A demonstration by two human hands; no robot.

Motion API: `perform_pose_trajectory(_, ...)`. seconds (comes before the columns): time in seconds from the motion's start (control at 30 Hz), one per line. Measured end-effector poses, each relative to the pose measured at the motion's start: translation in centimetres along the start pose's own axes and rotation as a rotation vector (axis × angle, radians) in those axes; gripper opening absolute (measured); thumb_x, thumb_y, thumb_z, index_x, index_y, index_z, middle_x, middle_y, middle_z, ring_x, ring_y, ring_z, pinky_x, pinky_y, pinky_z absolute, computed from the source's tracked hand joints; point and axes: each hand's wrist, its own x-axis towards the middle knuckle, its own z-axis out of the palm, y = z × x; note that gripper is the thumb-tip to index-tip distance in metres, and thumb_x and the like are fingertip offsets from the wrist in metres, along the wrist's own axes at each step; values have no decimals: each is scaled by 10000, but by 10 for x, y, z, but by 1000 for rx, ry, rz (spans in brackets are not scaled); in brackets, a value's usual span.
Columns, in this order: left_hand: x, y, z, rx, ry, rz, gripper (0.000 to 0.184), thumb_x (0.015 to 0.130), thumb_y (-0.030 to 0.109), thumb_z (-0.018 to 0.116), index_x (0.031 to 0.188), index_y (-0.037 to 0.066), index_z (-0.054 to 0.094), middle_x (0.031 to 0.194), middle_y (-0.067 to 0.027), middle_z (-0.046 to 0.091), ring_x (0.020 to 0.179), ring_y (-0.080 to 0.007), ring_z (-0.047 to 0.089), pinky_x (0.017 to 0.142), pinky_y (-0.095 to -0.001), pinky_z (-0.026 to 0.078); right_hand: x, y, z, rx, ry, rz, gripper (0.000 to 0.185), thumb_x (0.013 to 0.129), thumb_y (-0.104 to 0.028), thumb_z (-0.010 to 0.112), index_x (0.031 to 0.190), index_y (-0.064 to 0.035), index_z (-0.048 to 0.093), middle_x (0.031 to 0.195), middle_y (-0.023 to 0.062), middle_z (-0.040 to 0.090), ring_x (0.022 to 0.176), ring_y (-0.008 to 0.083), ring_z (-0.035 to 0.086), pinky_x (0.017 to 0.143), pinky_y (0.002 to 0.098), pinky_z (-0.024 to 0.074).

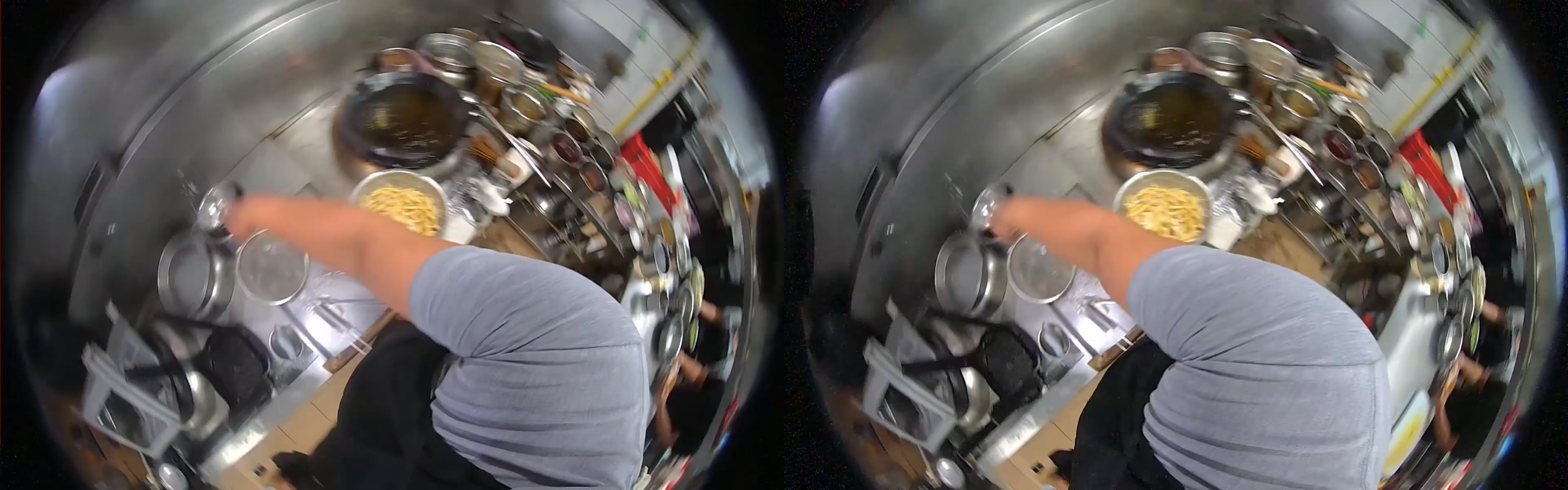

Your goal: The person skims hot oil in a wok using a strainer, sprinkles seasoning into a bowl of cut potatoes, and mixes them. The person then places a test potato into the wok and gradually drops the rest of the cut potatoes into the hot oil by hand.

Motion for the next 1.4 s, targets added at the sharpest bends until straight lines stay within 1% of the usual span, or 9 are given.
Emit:
perform_pose_trajectory(0.1, 42, 54, -5, 133, -88, 64, 316, 905, 311, 614, 1037, 29, 666, 904, -103, 667, 826, -203, 624, 731, -332, 480, -172, -68, -15, 495, -53, 444, 121, 657, -149, 634, 662, -36, 677, 655, 203, 633, 644, 401, 625, 608, 478, 503)
perform_pose_trajectory(0.2, 77, 99, 18, 218, -165, 109, 315, 906, 307, 614, 1041, 28, 665, 901, -98, 666, 821, -196, 621, 726, -328, 479, -326, -148, -105, 781, 268, 882, 138, 689, -159, 625, 656, -29, 659, 676, 230, 617, 646, 405, 611, 606, 492, 495)
perform_pose_trajectory(0.33, 133, 176, 87, 412, -402, 148, 313, 907, 302, 614, 1046, 26, 663, 896, -93, 663, 815, -187, 617, 719, -323, 477, -499, -234, -158, 459, -235, 1119, 136, 666, -126, 596, 656, -1, 648, 729, 252, 625, 703, 431, 616, 659, 507, 498)
perform_pose_trajectory(0.57, 173, 244, 229, 583, -643, 182, 311, 909, 293, 615, 1055, 23, 660, 888, -83, 658, 803, -171, 610, 707, -314, 474, -691, -338, -189, 538, 756, 2108, 146, 738, -82, 562, 836, -41, 663, 837, 229, 660, 748, 390, 640, 689, 466, 503)
perform_pose_trajectory(0.73, 175, 254, 312, 558, -680, 197, 309, 910, 287, 615, 1062, 21, 657, 882, -76, 655, 795, -159, 605, 699, -307, 472, -790, -408, -197, 355, 650, 2321, 106, 729, -118, 574, 708, -32, 633, 715, 196, 611, 710, 377, 601, 641, 458, 488)
perform_pose_trajectory(0.8, 178, 258, 335, 522, -674, 203, 309, 911, 284, 615, 1065, 20, 656, 879, -73, 654, 792, -155, 603, 695, -305, 471, -830, -439, -191, 59, -255, 1976, 118, 727, -111, 568, 692, -18, 631, 750, 192, 648, 742, 352, 630, 648, 466, 495)
perform_pose_trajectory(1.0, 168, 277, 387, -103, -710, 34, 294, 921, 264, 602, 1093, 27, 628, 862, -25, 617, 767, -116, 573, 670, -254, 455, -832, -471, -247, 189, 581, 2587, 149, 753, -167, 635, 830, -45, 669, 889, 178, 690, 827, 346, 653, 750, 438, 515)
perform_pose_trajectory(1.17, 211, 281, 388, -247, -447, -185, 278, 928, 271, 584, 1133, 83, 593, 924, 10, 569, 803, -121, 535, 690, -255, 446, -843, -431, -276, 180, 583, 2658, 242, 740, -258, 701, 888, -69, 676, 951, 185, 687, 891, 344, 655, 786, 431, 511)
perform_pose_trajectory(1.4, 321, 276, 421, -203, -674, -133, 404, 922, 269, 548, 1253, 46, 487, 1107, -89, 551, 925, -230, 538, 789, -357, 463, -890, -325, -266, 231, 304, 2541, 213, 739, -263, 681, 811, -66, 717, 880, 179, 695, 856, 361, 656, 788, 435, 513)
